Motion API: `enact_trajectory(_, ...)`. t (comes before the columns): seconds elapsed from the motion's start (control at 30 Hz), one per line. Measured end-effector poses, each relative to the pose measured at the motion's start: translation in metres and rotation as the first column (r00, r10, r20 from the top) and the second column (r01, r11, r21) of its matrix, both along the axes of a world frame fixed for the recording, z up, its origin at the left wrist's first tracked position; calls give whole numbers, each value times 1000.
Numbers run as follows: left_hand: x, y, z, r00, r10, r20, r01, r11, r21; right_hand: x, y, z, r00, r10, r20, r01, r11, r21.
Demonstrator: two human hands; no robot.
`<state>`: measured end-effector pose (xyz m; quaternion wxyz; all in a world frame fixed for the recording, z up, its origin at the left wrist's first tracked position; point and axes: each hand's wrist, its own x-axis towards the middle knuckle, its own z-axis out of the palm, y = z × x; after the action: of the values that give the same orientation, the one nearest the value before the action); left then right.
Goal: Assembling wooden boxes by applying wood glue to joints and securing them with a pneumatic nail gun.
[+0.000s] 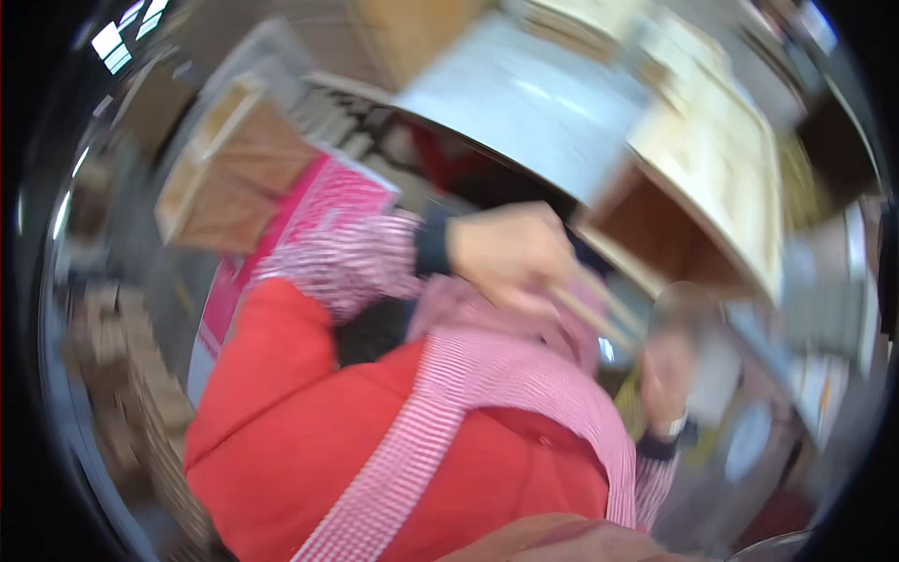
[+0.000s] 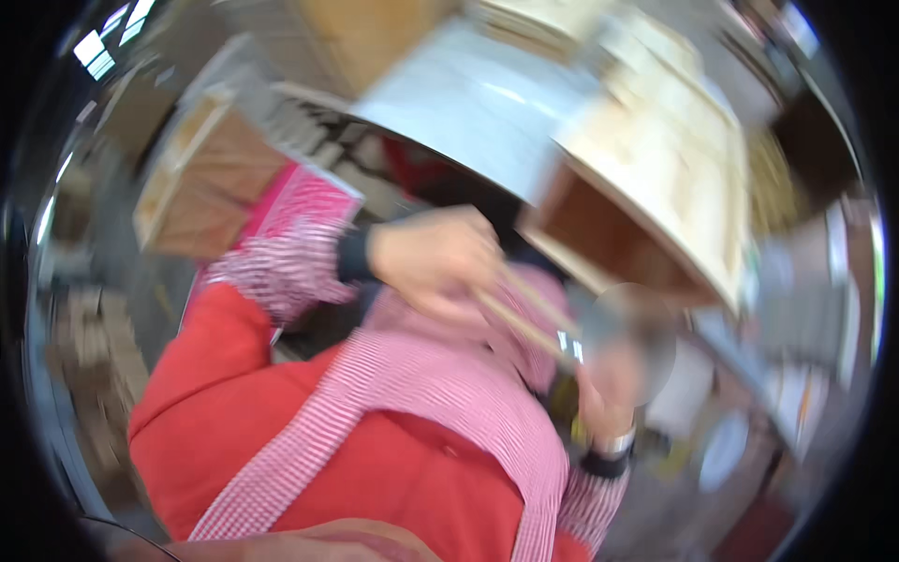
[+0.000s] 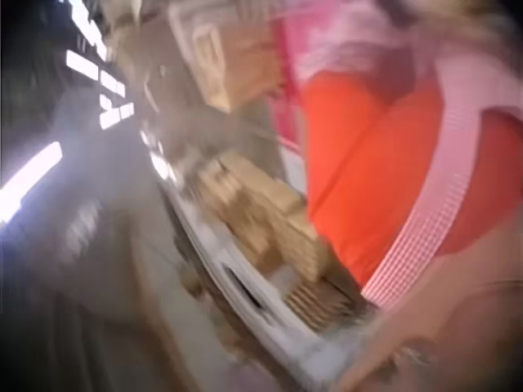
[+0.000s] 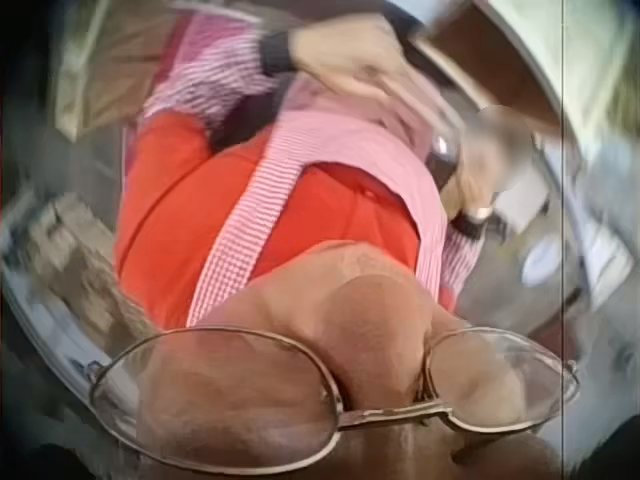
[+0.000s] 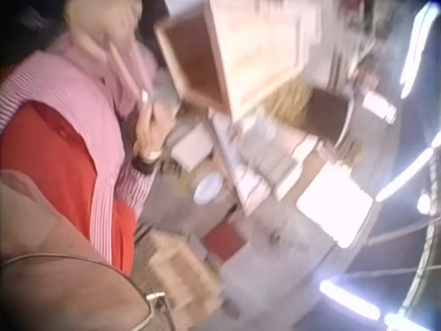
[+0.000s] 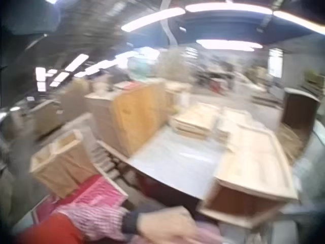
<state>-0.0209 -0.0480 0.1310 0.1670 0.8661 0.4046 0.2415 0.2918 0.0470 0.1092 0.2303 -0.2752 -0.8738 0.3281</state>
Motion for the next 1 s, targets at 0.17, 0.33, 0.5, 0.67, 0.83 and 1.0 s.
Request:
enact_trajectory(0.17, -35, 25, 45, 979, 157, -134, -88, 905, 416, 46, 39, 49, 964, -213, -160, 266, 805, 530)
enact_trajectory(0.33, -65, 59, 55, 927, 278, -252, -116, 851, 512, 60, 76, 80, 984, -174, -45, 158, 715, 681)
enact_trajectory(0.5, -62, 58, 9, 904, 332, -268, -193, 878, 439, 60, 87, 35, 980, -200, 3, 138, 687, 713)
enact_trajectory(0.67, -37, 49, -83, 860, 350, -372, -173, 884, 434, 57, 93, -49, 984, -168, 56, 70, 661, 747)
enact_trajectory(0.83, -32, 33, -128, 769, 412, -488, -232, 892, 388, 62, 100, -92, 984, -134, 117, -11, 613, 790)
enact_trajectory(1.0, -41, 40, -131, 723, 406, -559, -212, 901, 379, 64, 109, -92, 719, -263, 643, 159, 963, 215)
